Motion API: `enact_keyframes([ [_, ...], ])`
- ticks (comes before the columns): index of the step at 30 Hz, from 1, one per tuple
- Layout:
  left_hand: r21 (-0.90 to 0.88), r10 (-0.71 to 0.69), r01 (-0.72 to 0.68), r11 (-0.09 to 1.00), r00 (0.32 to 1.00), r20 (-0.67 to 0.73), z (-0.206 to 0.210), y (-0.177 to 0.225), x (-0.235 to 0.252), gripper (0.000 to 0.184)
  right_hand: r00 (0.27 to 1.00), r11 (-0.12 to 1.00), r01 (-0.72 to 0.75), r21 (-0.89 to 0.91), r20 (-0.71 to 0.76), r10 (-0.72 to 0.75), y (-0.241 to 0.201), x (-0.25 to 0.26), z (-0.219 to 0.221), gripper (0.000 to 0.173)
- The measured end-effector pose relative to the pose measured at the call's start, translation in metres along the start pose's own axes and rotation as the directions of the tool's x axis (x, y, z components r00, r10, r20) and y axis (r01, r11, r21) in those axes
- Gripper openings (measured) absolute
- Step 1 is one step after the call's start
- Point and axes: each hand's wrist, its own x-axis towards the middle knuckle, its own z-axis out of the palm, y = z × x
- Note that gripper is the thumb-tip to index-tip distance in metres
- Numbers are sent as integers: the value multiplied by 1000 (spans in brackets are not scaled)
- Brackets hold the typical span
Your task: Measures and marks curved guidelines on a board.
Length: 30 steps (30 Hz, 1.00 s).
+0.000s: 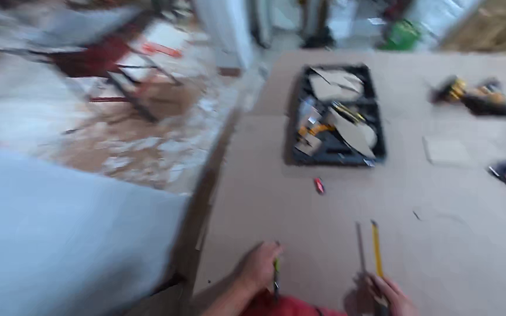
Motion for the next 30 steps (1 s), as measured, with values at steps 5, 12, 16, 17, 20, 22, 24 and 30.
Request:
enact_keyframes([
  [5, -22, 179, -195, 981, 937, -302, 36, -24, -3, 33, 990, 988, -139, 69, -23, 141, 57, -51, 33, 28],
  [12, -428, 12, -88, 900, 984, -177, 16, -41, -11, 42, 959, 978, -208, 16, 198, 201, 91, -73, 67, 28],
  [16, -451, 4, -10, 892, 1000, -15, 8, -44, 4, 34, 973, 977, -213, 5, 90, 211, 114, -91, 97, 28],
  [17, -431, 5, 5, 902, 1000, 23, 4, -44, 10, 31, 973, 974, -226, 12, 59, 225, 121, -96, 108, 28],
  [20, -427, 27, -9, 904, 999, 37, -12, -50, 18, 22, 966, 965, -258, 43, 35, 257, 137, -106, 147, 27],
  [22, -493, 21, -18, 870, 1000, 0, -20, -62, 18, 16, 963, 963, -266, 46, 45, 264, 141, -108, 171, 27],
  [24, -531, 10, -16, 847, 1000, -15, -25, -76, 17, 15, 961, 959, -276, 60, 42, 274, 144, -106, 191, 27],
  [30, -504, 64, -49, 863, 998, 12, -30, -98, 11, 17, 948, 947, -317, 50, 5, 318, 137, -105, 237, 26],
])
